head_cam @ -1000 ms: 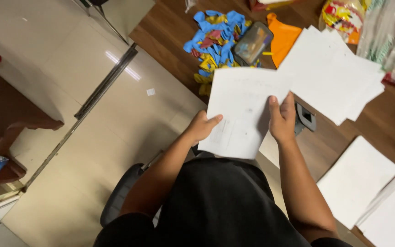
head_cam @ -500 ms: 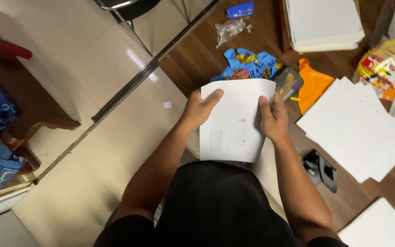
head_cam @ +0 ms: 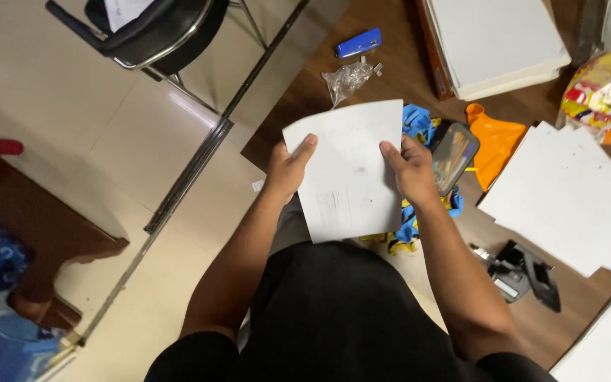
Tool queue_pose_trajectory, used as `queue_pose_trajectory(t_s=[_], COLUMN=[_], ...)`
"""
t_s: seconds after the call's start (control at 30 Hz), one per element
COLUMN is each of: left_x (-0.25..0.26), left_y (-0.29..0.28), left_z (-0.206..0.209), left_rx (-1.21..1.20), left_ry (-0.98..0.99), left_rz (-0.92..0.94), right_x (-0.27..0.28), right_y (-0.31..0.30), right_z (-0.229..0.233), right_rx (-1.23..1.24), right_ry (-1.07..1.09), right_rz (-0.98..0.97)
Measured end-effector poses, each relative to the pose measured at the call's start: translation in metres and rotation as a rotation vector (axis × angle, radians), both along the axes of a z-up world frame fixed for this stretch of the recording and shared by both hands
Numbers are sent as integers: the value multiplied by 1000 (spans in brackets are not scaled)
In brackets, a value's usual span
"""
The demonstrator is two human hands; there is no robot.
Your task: The person is aligning, hole-punching, and stapling documents at a desk.
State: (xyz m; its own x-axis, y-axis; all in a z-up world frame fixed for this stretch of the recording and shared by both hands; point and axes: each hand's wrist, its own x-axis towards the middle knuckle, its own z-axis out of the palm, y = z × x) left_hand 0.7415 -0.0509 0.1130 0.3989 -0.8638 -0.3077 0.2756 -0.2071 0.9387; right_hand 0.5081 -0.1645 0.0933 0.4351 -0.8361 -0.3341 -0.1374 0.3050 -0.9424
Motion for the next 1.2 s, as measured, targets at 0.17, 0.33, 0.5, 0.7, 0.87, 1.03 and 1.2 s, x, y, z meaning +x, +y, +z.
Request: queue_pose_trajectory(t_s=[0.17, 0.33, 0.5, 0.7, 0.87, 1.03, 1.2], left_x=[60, 129, 160, 180, 183, 195, 203], left_y=[-4, -9, -24, -38, -55, -67, -72], left_z=[-45, -8, 40, 23, 30, 18, -26], left_rx=[77, -185, -539, -538, -578, -579, -83], left_ry=[49, -226, -939, -977, -987, -856, -294], left_rz=[-252, -426, -607, -667, -643, -559, -308], right_x=[59, 78, 79, 90, 95, 108, 114], right_y=[-13, -21, -15, -16, -36, -62, -114], right_z=[-12, 18, 8, -14, -9, 5, -65], right_rx=[-94, -39, -372, -268, -321, -277, 227], right_ry=[-204, -253, -385, -332, -368, -200, 4], right_rz=[-215, -42, 227, 62, 100, 111, -373])
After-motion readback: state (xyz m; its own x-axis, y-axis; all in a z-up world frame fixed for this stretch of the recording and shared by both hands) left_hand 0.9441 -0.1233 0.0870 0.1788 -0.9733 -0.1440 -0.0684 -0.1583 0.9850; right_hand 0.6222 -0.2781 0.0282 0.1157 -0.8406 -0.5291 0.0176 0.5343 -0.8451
